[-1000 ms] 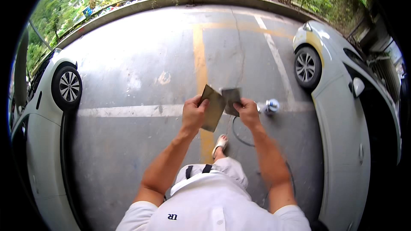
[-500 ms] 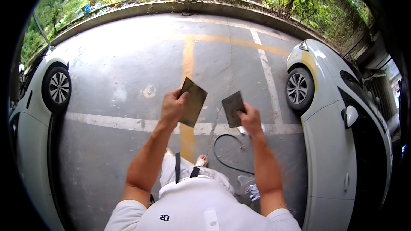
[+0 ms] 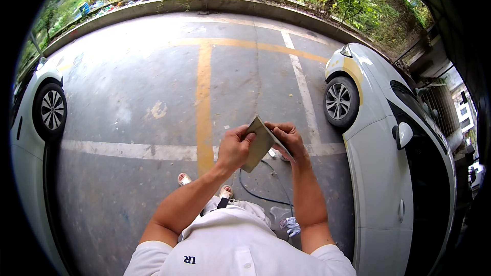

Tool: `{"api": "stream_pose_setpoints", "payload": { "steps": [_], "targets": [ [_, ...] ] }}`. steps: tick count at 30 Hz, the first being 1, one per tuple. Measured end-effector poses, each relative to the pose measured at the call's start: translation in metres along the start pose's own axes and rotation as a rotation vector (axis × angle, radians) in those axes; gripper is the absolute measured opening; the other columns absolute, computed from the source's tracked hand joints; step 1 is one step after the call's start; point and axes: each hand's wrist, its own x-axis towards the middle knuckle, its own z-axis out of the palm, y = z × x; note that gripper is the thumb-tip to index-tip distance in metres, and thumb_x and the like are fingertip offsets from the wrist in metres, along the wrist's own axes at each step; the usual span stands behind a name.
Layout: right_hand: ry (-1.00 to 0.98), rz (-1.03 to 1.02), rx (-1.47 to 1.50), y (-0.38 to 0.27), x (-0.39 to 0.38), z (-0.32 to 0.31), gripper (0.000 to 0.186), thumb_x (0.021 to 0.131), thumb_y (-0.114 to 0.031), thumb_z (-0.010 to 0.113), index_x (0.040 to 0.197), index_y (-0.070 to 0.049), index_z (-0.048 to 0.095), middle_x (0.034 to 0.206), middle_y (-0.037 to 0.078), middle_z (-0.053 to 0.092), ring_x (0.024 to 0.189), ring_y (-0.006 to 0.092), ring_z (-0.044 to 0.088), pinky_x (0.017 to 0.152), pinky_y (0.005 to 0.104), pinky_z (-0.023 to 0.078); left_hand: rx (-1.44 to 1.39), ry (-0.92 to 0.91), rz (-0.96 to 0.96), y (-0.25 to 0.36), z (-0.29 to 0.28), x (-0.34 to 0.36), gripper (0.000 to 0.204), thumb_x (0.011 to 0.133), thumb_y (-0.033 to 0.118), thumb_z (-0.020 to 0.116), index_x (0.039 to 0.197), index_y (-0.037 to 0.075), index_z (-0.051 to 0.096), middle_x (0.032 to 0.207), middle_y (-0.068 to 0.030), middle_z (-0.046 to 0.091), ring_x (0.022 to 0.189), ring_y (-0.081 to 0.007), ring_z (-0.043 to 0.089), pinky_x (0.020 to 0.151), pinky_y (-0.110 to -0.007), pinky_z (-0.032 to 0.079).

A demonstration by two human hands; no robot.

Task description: The person applies yellow body filler to the front bumper and wheel arch of a white car using a metal spreader. They repeatedly scrape filler from a palette onto the spreader and smooth it into the damaged area, then move to the front bumper near the headlight to continue applying filler.

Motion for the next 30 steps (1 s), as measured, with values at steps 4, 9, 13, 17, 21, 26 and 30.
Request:
{"api": "stream_pose_setpoints", "payload": {
  "steps": [4,9,13,17,21,26,30],
  "targets": [
    [0.084,0.057,-0.274,-0.007,0.011,0.014,0.03,0.088,-0.016,0.062,0.111,0.002,0.063,0.083,0.005,0.066,0.064,0.0073,0.055,0.058,0.0199,0.045,0.081,0.168,0.08,-0.005,-0.016,0.001,0.008,0.084,0.006,0.056,0.084,-0.001,0.061,0.061,-0.0005,0.053,0.059,-0.0055,0.044,0.053,-0.025,0.037],
    [0.216,0.265,-0.67,0.001,0.015,0.009,0.027,0.089,-0.015,0.058,0.109,0.003,0.064,0.091,0.008,0.067,0.074,0.0091,0.058,0.066,0.0221,0.048,0.076,0.225,0.163,0.016,-0.038,0.007,0.01,0.086,0.007,0.055,0.086,0.0,0.062,0.06,0.0025,0.051,0.057,-0.0041,0.042,0.052,-0.023,0.036],
    [-0.079,0.075,0.217,0.013,0.025,-0.02,0.029,0.093,-0.016,0.05,0.11,0.005,0.06,0.086,0.012,0.064,0.061,0.0097,0.055,0.049,0.0202,0.046,-0.057,0.06,-0.065,0.014,-0.059,0.024,0.014,0.089,0.009,0.054,0.093,-0.001,0.063,0.076,0.0017,0.06,0.067,-0.0048,0.05,0.059,-0.022,0.041],
    [-0.238,-0.072,0.586,0.035,0.041,-0.016,0.03,0.095,-0.016,0.046,0.112,0.006,0.055,0.08,0.012,0.061,0.046,0.0092,0.048,0.035,0.0183,0.038,-0.179,-0.174,-0.22,0.014,-0.037,0.017,0.019,0.091,0.012,0.054,0.102,-0.002,0.062,0.089,-0.0008,0.063,0.077,-0.0058,0.054,0.068,-0.022,0.044],
    [-0.109,-0.089,0.414,0.038,0.05,-0.005,0.031,0.094,-0.018,0.05,0.111,0.006,0.058,0.077,0.009,0.061,0.044,0.0083,0.046,0.035,0.018,0.037,-0.128,-0.088,-0.159,0.008,-0.028,0.022,0.018,0.09,0.008,0.052,0.101,-0.003,0.062,0.086,-0.0008,0.063,0.075,-0.0062,0.054,0.067,-0.022,0.044],
    [-0.004,0.034,-0.021,0.04,0.047,-0.027,0.029,0.093,-0.018,0.053,0.114,0.0,0.06,0.071,0.004,0.058,0.045,0.0055,0.042,0.035,0.0179,0.033,0.324,0.202,0.101,0.007,-0.03,0.027,0.014,0.081,0.005,0.054,0.088,-0.003,0.063,0.062,-0.0071,0.058,0.058,-0.0082,0.048,0.054,-0.027,0.04],
    [0.323,0.28,-0.34,0.019,0.037,-0.032,0.025,0.092,-0.019,0.055,0.11,-0.005,0.064,0.062,-0.002,0.049,0.044,0.0033,0.037,0.035,0.0186,0.03,0.32,0.263,0.206,0.027,-0.037,0.031,0.013,0.081,0.008,0.055,0.088,0.0,0.062,0.064,-0.0133,0.057,0.057,-0.0163,0.053,0.055,-0.031,0.042]
  ]
}}
